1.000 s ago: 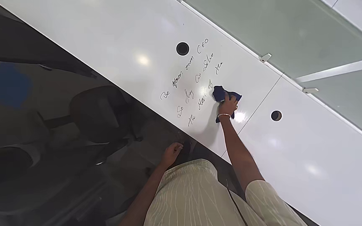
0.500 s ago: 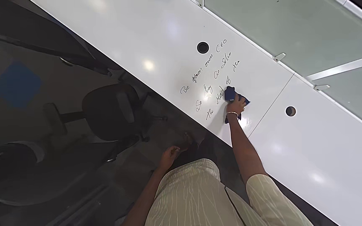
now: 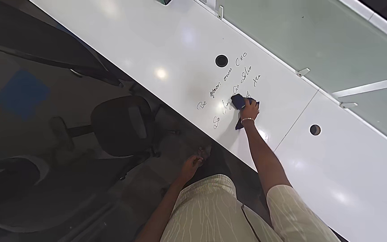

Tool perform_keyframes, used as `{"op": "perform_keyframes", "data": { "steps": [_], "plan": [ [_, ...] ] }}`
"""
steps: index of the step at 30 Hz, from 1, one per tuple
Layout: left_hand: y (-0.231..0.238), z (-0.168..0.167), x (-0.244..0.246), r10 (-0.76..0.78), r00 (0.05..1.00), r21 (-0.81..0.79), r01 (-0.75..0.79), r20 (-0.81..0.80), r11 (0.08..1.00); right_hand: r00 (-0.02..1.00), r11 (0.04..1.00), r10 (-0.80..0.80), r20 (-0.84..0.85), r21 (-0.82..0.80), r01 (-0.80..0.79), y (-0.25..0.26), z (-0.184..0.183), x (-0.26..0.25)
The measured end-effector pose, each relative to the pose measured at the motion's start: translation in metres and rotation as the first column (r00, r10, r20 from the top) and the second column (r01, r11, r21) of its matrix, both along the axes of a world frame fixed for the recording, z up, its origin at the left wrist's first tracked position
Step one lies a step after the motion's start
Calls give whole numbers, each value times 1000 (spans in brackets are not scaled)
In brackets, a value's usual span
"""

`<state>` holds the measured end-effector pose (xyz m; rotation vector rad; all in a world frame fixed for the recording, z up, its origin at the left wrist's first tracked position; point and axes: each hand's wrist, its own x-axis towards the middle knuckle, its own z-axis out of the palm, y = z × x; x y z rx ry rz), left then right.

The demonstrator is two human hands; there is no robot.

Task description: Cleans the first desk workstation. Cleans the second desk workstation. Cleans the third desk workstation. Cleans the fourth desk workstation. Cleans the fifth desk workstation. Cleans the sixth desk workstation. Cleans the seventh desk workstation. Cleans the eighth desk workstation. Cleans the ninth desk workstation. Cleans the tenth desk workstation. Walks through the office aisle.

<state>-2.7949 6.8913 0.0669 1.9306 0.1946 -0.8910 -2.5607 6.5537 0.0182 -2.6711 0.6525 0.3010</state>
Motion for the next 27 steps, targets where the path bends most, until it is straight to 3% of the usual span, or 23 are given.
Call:
{"op": "perform_keyframes", "data": {
  "steps": [2, 7, 9, 11, 16, 18, 21, 24, 27],
  "plan": [
    [0, 4, 11, -4, 1000, 24, 4, -8, 1000, 1000, 1000, -6, -17, 17, 6, 4, 2, 9],
    [-1, 12, 40, -6, 999, 37, 8, -35, 999, 965, 961, 256, -61, 121, -247, 42, 8, -113],
    [-3, 9, 53, -8, 1000, 40, 9, -23, 999, 944, 940, 329, -14, 105, -326, 37, 0, -127],
    [-9, 5, 68, -6, 1000, 38, 7, -17, 999, 956, 950, 294, -22, 119, -289, 15, -2, -88],
    [-39, 11, 114, -1, 1000, 26, 1, -26, 1000, 997, 997, -73, 36, -8, 73, -70, -9, 99],
    [-48, 15, 125, 13, 1000, 17, -12, -26, 1000, 994, 994, -107, 14, -23, 107, -78, -6, 122],
    [-56, 18, 134, 46, 999, 9, -46, -23, 999, 998, 996, -8, -62, 92, 13, -49, 5, 61],
    [-61, 20, 141, 48, 998, 15, -47, -28, 999, 976, 970, 212, -40, 131, -205, -14, 1, -29],
    [-67, 23, 148, 47, 998, 27, -46, -39, 999, 962, 950, 273, 0, 155, -269, -32, -6, -32]
  ]
}}
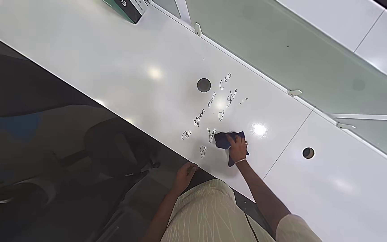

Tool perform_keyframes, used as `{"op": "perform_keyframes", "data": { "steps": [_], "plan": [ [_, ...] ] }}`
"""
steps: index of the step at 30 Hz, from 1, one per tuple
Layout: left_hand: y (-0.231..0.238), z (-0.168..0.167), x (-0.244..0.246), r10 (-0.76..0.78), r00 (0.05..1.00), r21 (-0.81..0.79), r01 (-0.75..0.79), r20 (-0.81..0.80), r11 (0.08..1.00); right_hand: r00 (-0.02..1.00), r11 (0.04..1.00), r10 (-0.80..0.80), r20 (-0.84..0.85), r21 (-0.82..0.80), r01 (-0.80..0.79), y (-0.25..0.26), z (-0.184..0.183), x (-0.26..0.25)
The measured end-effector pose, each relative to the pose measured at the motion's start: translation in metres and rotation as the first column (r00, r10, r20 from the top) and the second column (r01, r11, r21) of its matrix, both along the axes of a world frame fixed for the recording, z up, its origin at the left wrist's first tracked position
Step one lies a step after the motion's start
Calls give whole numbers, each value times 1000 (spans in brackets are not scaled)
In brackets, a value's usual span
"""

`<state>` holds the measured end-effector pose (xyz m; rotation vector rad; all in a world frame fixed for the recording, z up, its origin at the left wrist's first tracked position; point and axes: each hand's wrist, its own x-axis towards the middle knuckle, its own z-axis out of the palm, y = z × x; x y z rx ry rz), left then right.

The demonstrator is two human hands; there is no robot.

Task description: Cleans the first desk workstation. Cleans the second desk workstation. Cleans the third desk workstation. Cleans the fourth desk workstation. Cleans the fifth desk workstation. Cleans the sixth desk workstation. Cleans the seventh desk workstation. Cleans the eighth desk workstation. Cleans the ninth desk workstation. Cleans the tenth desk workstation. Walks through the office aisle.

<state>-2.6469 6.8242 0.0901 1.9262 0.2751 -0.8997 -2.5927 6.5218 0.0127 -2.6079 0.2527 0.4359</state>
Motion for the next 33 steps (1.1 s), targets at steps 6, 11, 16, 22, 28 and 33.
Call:
{"op": "perform_keyframes", "data": {
  "steps": [6, 11, 16, 22, 28, 33],
  "plan": [
    [-2, -1, 11, 36, 999, 28, -36, -5, 999, 867, 853, -483, 122, -160, 498, -86, -15, 181],
    [-7, -3, 14, 23, 1000, 17, -22, -20, 1000, 958, 957, -286, -14, -51, 285, -25, 4, 175],
    [-7, 2, 22, 11, 1000, 3, -11, -28, 1000, 989, 989, 144, -29, 24, -143, 16, -3, 112],
    [14, 4, 11, 41, 999, 62, -41, 2, 997, 941, 934, -333, 66, -116, 339, -42, -2, 269],
    [26, -5, -11, 54, 999, 7, -54, 2, 999, 998, 999, -44, -48, 17, 45, 49, 7, 162],
    [30, 0, -3, 59, 998, -6, -59, -5, 998, 940, 940, 336, -54, 87, -331, 88, 4, 34]
  ]
}}
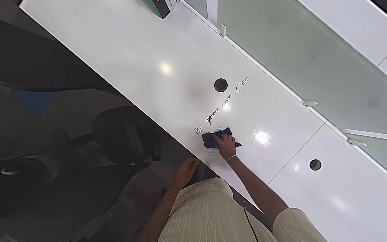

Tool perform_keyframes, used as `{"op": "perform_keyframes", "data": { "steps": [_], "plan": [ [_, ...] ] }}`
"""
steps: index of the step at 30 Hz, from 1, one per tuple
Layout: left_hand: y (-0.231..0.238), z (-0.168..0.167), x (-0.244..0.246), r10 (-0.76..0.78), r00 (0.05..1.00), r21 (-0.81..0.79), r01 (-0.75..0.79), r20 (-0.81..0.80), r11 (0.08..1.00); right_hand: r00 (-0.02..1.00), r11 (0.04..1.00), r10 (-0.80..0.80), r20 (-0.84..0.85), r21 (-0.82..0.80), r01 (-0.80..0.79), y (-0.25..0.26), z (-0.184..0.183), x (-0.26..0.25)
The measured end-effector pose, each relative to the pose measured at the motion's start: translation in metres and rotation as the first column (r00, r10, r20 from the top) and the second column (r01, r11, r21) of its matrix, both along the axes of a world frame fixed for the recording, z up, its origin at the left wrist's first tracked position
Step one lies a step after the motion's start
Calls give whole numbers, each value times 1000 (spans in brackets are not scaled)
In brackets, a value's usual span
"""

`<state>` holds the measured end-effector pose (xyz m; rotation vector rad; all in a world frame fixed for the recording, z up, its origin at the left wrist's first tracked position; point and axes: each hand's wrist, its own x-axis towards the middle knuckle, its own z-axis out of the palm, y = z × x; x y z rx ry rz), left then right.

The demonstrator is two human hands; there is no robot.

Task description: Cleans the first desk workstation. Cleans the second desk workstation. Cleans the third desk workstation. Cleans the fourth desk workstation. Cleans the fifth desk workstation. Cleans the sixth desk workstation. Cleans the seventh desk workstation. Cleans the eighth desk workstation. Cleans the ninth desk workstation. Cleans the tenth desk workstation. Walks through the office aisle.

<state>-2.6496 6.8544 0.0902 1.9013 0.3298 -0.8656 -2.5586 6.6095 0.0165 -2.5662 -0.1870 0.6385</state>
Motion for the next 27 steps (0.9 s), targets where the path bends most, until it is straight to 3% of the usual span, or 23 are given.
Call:
{"op": "perform_keyframes", "data": {
  "steps": [3, 6, 8, 10, 12, 14, 16, 20, 24, 27],
  "plan": [
    [15, 1, -1, 14, 1000, -16, -14, 18, 1000, 982, 980, -191, 6, -48, 191, -22, 0, 54],
    [33, -5, -9, 40, 999, -16, -40, 24, 999, 858, 848, -500, 118, -135, 512, -31, -6, 117],
    [46, -10, -15, 23, 1000, -15, -23, 18, 1000, 811, 796, -574, 111, -158, 584, -20, 1, 119],
    [57, -12, -19, -5, 1000, -36, 5, 13, 999, 839, 827, -543, 35, -151, 541, 3, 10, 76],
    [68, -9, -19, -44, 999, -49, 43, -12, 998, 904, 896, -427, -14, -143, 421, 35, 16, -2],
    [83, -9, -20, -83, 996, -52, 82, -34, 995, 940, 932, -340, -2, -133, 337, 63, 10, -80],
    [101, -11, -21, -87, 996, -61, 86, -15, 994, 955, 944, -296, 31, -145, 297, 72, 5, -112],
    [139, -13, -24, -101, 995, -41, 101, 17, 994, 930, 916, -366, 34, -164, 367, 62, 7, -42],
    [170, -9, -34, -101, 995, -6, 101, 5, 995, 776, 757, -620, 119, -170, 631, 69, 7, 71],
    [189, -9, -40, -105, 994, 16, 105, 3, 994, 756, 744, -649, 88, -135, 654, 105, 14, 94]
  ]
}}
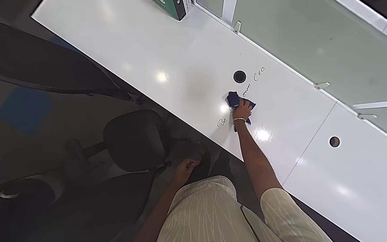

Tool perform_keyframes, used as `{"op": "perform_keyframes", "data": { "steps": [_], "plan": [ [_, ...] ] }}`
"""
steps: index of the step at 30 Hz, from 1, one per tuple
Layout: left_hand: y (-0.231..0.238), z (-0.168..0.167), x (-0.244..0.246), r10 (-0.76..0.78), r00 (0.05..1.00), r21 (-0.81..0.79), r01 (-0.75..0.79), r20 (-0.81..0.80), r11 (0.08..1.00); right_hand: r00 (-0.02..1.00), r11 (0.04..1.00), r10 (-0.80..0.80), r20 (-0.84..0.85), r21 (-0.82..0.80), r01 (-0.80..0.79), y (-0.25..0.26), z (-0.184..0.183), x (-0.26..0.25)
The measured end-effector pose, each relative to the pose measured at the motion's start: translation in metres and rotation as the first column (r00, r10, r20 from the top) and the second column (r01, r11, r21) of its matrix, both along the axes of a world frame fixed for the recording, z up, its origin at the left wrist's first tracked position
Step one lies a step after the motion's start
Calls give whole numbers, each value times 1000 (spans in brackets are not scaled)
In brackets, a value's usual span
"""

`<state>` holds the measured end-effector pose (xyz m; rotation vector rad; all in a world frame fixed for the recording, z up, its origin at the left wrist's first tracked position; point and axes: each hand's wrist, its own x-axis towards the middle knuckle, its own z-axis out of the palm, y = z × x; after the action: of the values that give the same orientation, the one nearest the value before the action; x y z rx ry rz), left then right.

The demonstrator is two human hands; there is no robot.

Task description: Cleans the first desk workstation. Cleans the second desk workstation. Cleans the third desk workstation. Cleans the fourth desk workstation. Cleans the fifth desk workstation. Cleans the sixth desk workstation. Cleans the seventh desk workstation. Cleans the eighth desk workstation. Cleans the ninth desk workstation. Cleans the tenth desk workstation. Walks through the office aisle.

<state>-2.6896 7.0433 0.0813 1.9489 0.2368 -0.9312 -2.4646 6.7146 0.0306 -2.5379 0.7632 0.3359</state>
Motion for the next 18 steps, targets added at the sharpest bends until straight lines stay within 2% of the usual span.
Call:
{"op": "perform_keyframes", "data": {
  "steps": [2, 5, 7, 9, 12, 15, 18],
  "plan": [
    [9, 1, -2, 19, 1000, -10, -19, 13, 1000, 990, 991, 127, -58, 43, -124, 28, -3, -23],
    [18, 5, -3, 31, 999, -27, -31, 16, 999, 935, 940, 342, -89, 36, -340, 68, -1, -102],
    [22, 5, -3, 28, 999, -29, -27, 18, 999, 911, 914, 406, -74, 22, -406, 71, -4, -144],
    [21, 4, -2, 10, 1000, -29, -10, -6, 1000, 904, 907, 421, -77, 14, -421, 57, -5, -149],
    [19, 4, 0, -16, 999, -28, 15, -27, 1000, 950, 953, 302, -80, -1, -303, 29, -7, -93],
    [16, 2, 4, -27, 999, -23, 26, -33, 999, 993, 992, 113, -28, -45, -114, -4, -10, -4],
    [17, -1, 10, -14, 1000, 18, 14, -9, 1000, 999, 996, 3, -37, -90, -6, -26, -8, 78]
  ]
}}
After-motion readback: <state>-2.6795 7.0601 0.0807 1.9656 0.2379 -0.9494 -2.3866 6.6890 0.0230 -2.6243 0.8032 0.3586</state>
